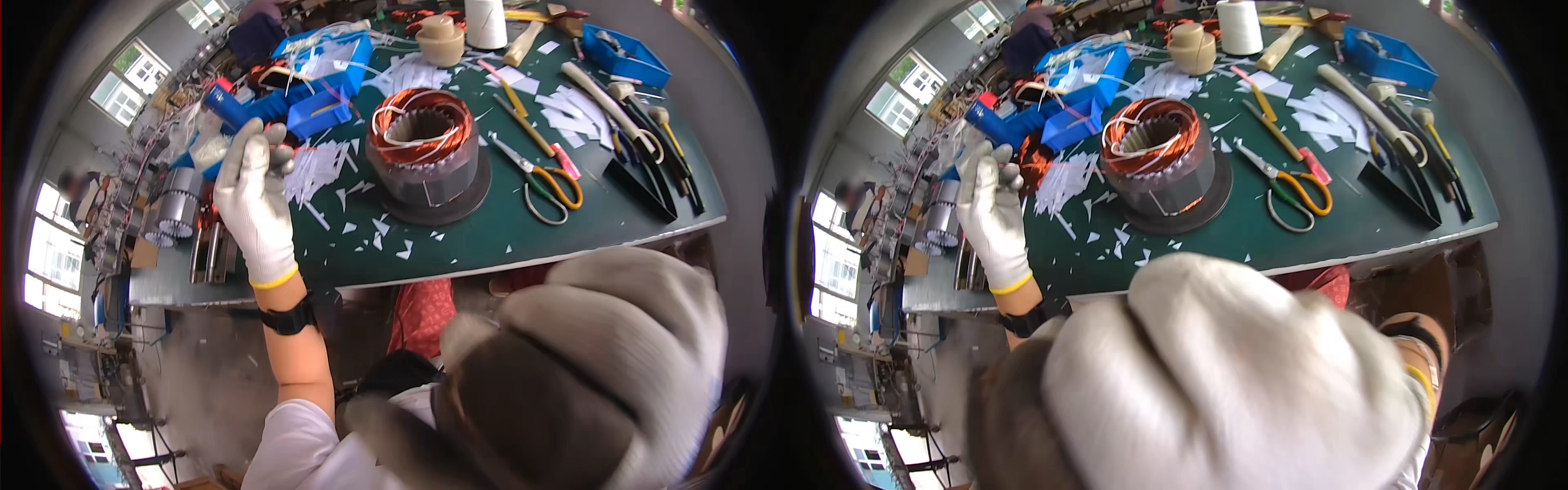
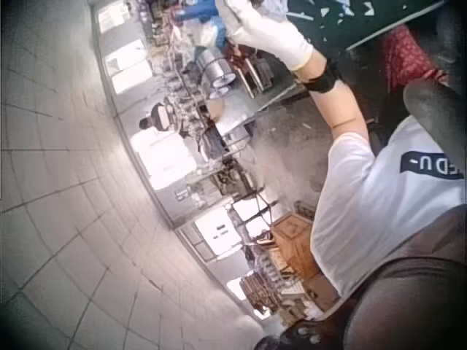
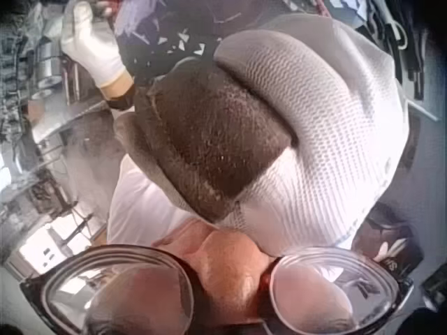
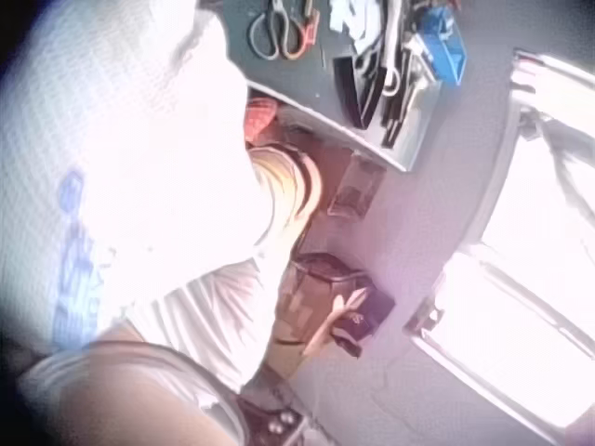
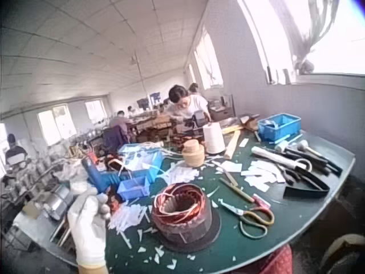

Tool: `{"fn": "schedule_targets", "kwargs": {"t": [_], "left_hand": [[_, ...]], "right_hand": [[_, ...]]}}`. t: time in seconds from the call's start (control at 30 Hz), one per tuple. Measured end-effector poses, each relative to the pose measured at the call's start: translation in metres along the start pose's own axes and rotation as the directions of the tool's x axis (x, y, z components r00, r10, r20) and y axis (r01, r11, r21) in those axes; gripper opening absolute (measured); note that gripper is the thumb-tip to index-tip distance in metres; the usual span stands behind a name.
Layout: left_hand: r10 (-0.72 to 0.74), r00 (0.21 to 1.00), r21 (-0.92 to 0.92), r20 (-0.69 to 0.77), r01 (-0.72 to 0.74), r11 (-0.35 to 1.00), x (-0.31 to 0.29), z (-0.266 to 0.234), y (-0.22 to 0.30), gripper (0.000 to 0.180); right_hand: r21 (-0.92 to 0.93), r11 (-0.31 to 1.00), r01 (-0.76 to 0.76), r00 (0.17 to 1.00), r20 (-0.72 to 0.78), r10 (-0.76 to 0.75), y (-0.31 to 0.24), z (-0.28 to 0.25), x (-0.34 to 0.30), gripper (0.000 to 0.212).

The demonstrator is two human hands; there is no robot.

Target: Inserting copper wire coils into a metal stator core on a factory assembly line.

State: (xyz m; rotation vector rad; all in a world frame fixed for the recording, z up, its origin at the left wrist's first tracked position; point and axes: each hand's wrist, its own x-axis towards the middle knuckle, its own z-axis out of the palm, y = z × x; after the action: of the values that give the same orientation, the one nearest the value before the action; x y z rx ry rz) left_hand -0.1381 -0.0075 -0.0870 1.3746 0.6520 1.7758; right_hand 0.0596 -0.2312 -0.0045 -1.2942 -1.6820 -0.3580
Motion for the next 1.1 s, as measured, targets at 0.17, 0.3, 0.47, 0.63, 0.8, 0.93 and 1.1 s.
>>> {"fn": "schedule_targets", "kwargs": {"t": [0.17,0.3,0.47,0.63,0.8,0.93,1.1], "left_hand": [[0.106,0.994,0.011,0.038,-0.106,0.994,-0.001,-0.006,0.011,0.041],[0.137,0.97,0.083,-0.198,-0.123,0.989,0.008,-0.007,0.011,0.037],[-0.118,0.991,0.666,0.06,0.048,0.745,0.006,-0.014,-0.028,0.038],[-0.237,0.927,0.536,0.292,0.046,0.843,0.001,0.041,-0.085,0.047],[-0.21,0.96,0.265,0.186,0.157,0.951,0.026,0.031,-0.119,0.02],[-0.334,0.939,0.152,0.078,0.32,0.935,0.027,0.029,-0.095,0.013],[-0.177,0.982,0.187,0.061,0.163,0.969,0.033,0.023,-0.075,0.011]], "right_hand": [[0.117,0.991,-0.058,0.998,0.026,0.056,0.004,0.0,0.002,0.036],[0.082,0.99,-0.112,0.991,0.077,0.106,0.002,0.004,0.009,0.035],[0.24,0.949,-0.203,0.9,0.428,0.084,0.051,-0.005,0.022,0.026],[0.144,0.97,-0.196,0.952,0.265,0.153,0.235,0.092,0.02,0.062],[0.507,0.629,-0.59,0.782,0.554,0.286,0.211,0.175,0.044,0.071],[0.422,0.656,-0.626,0.767,0.489,0.416,0.227,0.196,0.07,0.033],[0.52,0.635,-0.571,0.807,0.496,0.319,0.234,0.196,0.074,0.031]]}}
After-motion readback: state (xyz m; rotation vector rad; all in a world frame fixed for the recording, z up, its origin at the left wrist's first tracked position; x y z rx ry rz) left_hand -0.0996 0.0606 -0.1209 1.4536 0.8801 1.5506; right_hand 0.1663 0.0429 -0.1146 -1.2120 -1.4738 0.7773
